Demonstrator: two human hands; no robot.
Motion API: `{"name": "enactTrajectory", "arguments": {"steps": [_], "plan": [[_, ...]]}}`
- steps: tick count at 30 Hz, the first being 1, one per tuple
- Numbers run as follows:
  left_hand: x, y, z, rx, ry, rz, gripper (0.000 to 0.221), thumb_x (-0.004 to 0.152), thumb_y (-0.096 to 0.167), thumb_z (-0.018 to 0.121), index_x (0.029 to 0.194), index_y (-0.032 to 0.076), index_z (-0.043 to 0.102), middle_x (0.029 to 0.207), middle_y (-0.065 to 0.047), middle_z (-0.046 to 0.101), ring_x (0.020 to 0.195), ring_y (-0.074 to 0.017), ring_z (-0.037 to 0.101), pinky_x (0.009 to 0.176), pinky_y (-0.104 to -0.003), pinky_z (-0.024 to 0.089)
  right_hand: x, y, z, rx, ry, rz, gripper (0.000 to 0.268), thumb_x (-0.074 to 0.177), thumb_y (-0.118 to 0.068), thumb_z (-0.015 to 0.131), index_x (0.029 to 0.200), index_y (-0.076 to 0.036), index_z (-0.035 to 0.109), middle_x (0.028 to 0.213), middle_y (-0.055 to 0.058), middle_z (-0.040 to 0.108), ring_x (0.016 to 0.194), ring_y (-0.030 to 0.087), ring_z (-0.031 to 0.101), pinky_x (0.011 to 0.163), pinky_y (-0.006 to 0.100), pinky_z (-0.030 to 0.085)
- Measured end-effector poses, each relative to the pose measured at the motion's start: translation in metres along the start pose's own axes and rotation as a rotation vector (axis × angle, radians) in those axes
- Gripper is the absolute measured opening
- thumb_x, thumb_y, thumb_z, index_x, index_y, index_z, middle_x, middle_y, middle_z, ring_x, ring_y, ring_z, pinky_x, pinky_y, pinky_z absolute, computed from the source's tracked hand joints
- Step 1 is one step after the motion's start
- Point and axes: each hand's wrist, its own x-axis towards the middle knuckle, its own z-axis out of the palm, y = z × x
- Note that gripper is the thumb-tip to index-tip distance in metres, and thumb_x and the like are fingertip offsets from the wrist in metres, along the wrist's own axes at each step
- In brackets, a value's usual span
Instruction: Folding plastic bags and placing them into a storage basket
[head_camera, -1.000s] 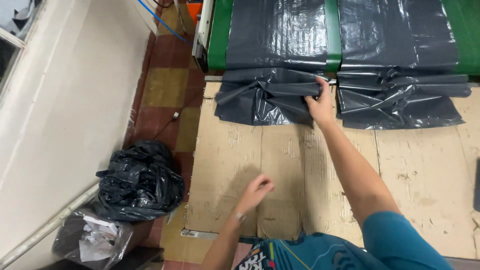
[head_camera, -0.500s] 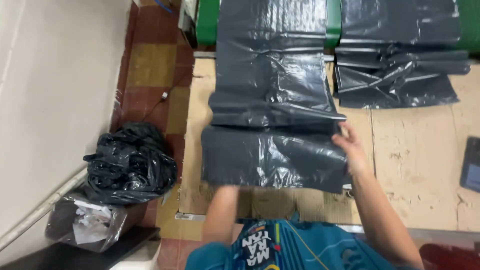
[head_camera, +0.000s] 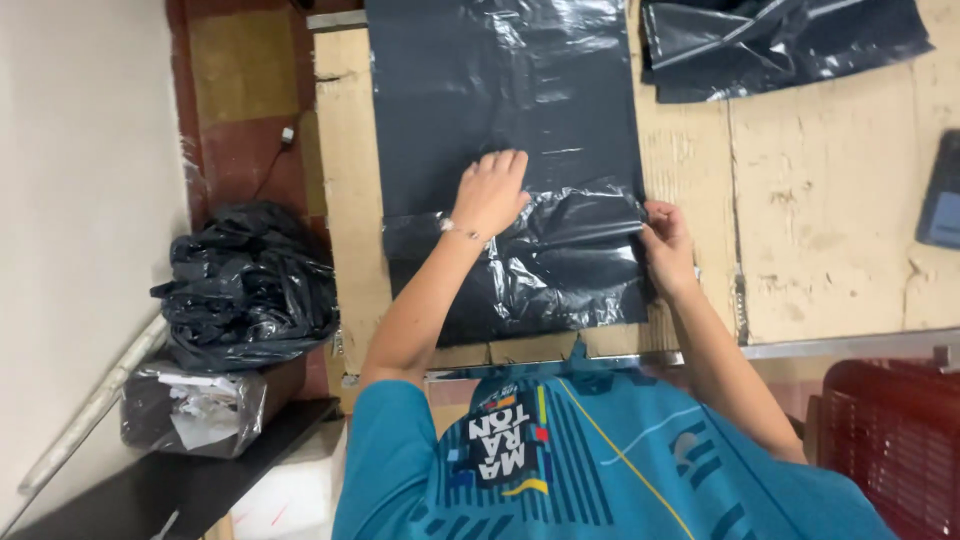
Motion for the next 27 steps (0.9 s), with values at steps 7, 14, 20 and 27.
{"name": "enactTrajectory", "arguments": {"steps": [7, 14, 20, 27], "plan": [[-0.065, 0.034, 0.017, 0.063, -0.136, -0.140, 0.065, 0.064, 0.047, 0.090, 0.111, 0.011, 0.061, 0.087, -0.005, 0.069, 0.076, -0.0330, 0.072, 0.069, -0.051, 0.052, -0.035, -0.059, -0.013, -0.303, -0.153, 0.043, 0.027, 0.110, -0.024, 0.053, 0.129, -0.023, 0.073, 0.132, 0.011, 0.067, 0.133, 0.027, 0.057, 0.112, 0.044, 0.043], [-0.162, 0.092, -0.039, 0.272, 0.600, 0.206, 0.011, 0.102, 0.021, 0.058, 0.091, 0.019, 0.060, 0.094, 0.001, 0.059, 0.080, -0.0195, 0.059, 0.068, -0.034, 0.043, -0.021, -0.037, -0.020, -0.229, -0.229, 0.020, 0.029, 0.114, -0.032, 0.049, 0.127, -0.019, 0.072, 0.112, 0.010, 0.065, 0.110, 0.024, 0.059, 0.093, 0.042, 0.050], [-0.212, 0.126, -0.003, 0.299, 0.517, -0.082, 0.024, 0.097, 0.032, 0.061, 0.110, 0.012, 0.063, 0.099, 0.000, 0.064, 0.073, -0.0158, 0.062, 0.058, -0.030, 0.046, 0.004, 0.026, -0.019, -0.070, -0.040, 0.197, 0.019, 0.104, -0.025, 0.064, 0.120, -0.015, 0.068, 0.100, 0.009, 0.063, 0.080, 0.018, 0.065, 0.062, 0.037, 0.065], [-0.204, 0.149, -0.020, 0.173, 0.213, -0.315, 0.065, 0.072, 0.034, 0.084, 0.130, 0.015, 0.061, 0.102, 0.001, 0.061, 0.097, -0.0241, 0.059, 0.069, -0.042, 0.053, 0.000, -0.001, 0.005, -0.817, -0.053, 0.032, 0.032, 0.084, -0.034, 0.076, 0.111, -0.016, 0.072, 0.103, 0.010, 0.072, 0.104, 0.033, 0.071, 0.086, 0.049, 0.059]]}}
